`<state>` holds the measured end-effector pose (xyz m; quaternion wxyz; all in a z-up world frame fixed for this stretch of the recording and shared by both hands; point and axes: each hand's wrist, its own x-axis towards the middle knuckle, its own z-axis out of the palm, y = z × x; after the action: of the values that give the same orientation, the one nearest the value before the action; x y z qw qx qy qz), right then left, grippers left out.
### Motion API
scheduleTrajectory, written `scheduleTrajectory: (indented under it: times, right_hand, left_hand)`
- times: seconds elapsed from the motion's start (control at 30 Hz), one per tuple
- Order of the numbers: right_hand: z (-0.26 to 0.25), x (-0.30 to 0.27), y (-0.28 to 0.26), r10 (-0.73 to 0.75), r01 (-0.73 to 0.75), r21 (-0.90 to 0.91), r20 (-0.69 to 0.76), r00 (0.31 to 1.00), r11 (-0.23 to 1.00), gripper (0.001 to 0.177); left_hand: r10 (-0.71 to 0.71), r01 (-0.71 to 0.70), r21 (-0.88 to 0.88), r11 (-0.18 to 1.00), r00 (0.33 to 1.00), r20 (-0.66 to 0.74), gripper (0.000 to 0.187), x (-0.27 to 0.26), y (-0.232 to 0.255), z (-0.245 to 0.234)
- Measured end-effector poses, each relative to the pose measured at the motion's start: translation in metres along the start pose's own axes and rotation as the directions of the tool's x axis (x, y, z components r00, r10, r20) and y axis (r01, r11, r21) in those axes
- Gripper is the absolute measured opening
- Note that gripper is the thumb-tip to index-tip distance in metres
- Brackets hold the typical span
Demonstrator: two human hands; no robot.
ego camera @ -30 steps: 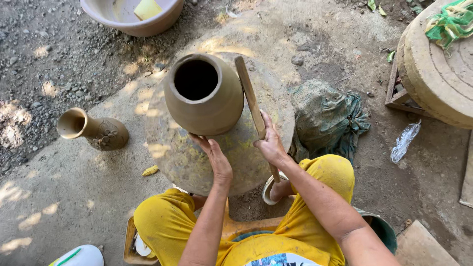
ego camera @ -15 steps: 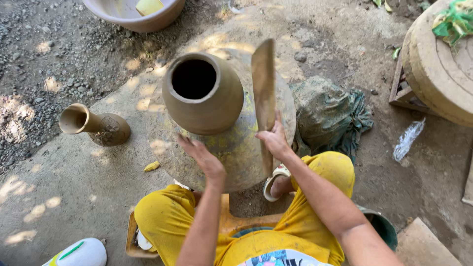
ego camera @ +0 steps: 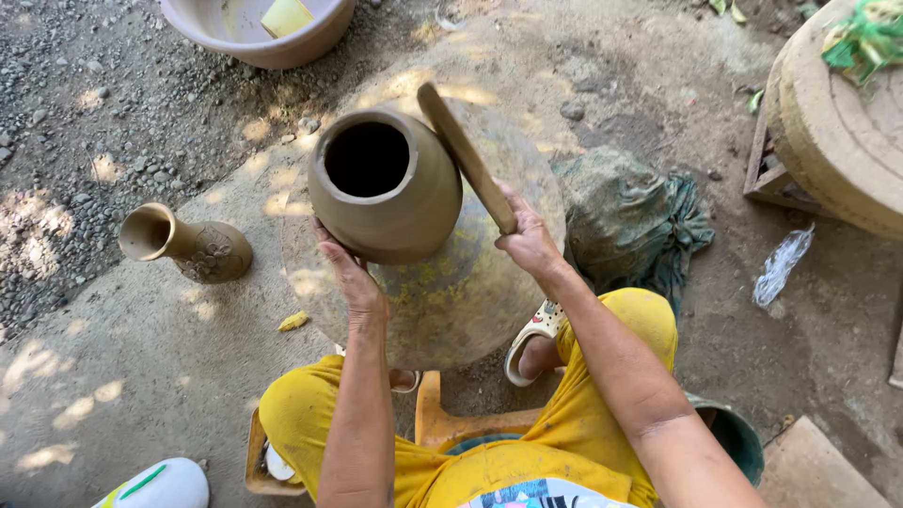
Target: The person uses a wooden paddle to shape a clay pot on a rotating wheel, then collects raw clay from a pile and begins molding it into a long cylindrical form by hand.
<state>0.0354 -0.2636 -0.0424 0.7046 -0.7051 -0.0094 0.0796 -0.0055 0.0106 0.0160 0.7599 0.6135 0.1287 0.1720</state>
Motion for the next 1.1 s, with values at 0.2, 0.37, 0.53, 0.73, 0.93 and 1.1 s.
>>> scheduleTrajectory:
  times: [0.2,0.37,0.53,0.73,0.93,1.1]
  right_hand:
    - [0.025,-0.026,0.009,-0.275,0.265,-0.171,-0.041,0.960,0.949,0.102]
    - [0.033,-0.040,-0.027,-0.143,0.105,-0.263,-0.127,0.982,0.959,0.103]
    - [0.046,-0.049,-0.023,-0.193,0.148,-0.318,-0.115,0.974,0.937,0.098]
    - [0.021,-0.036,0.040,-0.023,0.031,0.252,-0.034,0.999,0.967,0.054]
    - [0.023,-0.043,0.009,-0.010,-0.004,-0.195,-0.068,0.998,0.981,0.095]
    - [0.031,-0.055,-0.009,-0.225,0.173,-0.245,-0.204,0.953,0.954,0.097]
  left_hand:
    - [0.144,-0.141,0.217,0.966,0.990,0.000,0.109,-0.027,-0.010,0.010]
    - [0.171,-0.169,0.298,0.939,0.985,0.020,0.108,-0.046,-0.018,0.013]
    - [0.194,-0.185,0.442,0.878,0.981,0.024,0.102,-0.070,-0.027,0.021]
    - [0.229,-0.186,0.316,0.930,0.968,-0.103,0.098,-0.080,-0.014,0.027]
    - [0.216,-0.196,0.265,0.944,0.975,-0.046,0.090,-0.070,-0.019,0.030]
    - [0.202,-0.176,0.298,0.938,0.978,-0.058,0.089,-0.091,-0.028,0.035]
